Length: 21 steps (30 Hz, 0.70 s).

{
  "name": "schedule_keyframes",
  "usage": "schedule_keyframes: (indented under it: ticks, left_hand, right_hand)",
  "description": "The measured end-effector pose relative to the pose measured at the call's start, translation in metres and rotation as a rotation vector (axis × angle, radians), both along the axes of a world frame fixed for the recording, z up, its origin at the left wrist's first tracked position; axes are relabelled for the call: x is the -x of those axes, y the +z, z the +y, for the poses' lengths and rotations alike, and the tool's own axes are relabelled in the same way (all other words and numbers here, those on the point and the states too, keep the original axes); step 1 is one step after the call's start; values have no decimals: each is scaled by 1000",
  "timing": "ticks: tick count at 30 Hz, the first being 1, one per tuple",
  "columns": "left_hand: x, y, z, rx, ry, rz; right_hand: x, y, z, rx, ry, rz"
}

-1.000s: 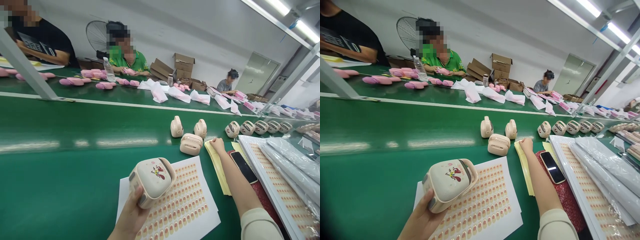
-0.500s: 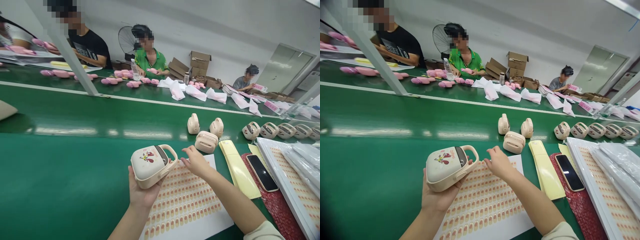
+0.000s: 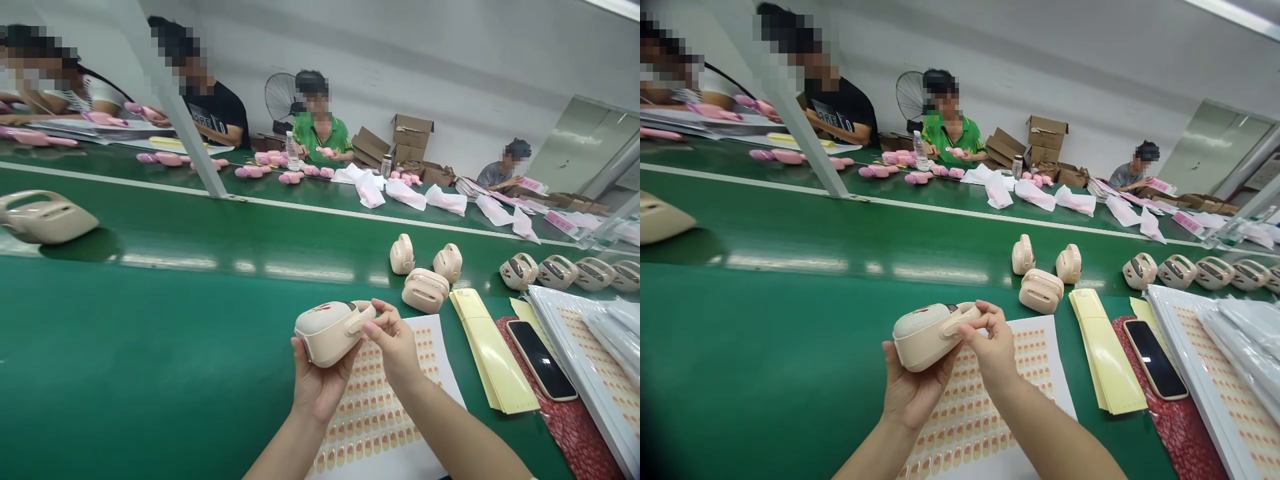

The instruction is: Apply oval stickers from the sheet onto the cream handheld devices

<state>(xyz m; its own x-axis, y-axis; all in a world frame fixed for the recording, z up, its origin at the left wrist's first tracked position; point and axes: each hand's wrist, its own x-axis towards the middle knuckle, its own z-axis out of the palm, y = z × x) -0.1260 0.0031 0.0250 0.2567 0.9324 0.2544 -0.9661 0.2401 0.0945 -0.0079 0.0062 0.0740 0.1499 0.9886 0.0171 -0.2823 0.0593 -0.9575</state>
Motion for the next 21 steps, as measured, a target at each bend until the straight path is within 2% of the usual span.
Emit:
schedule_keyframes:
  ticks: [6, 12, 17, 21]
  left_hand:
    - [-3, 2, -3, -33, 19, 7]
    - [-3, 1, -4, -18, -22, -16]
    - [-4, 1, -3, -90, -29, -24]
    - [-4, -2, -2, -77, -38, -6]
  right_hand:
    - [8, -3, -3, -2, -34, -136]
    - [9, -7, -3, -18, -60, -197]
    - [14, -2, -5, -97, -151, -346]
    - [11, -4, -4, -165, -150, -478]
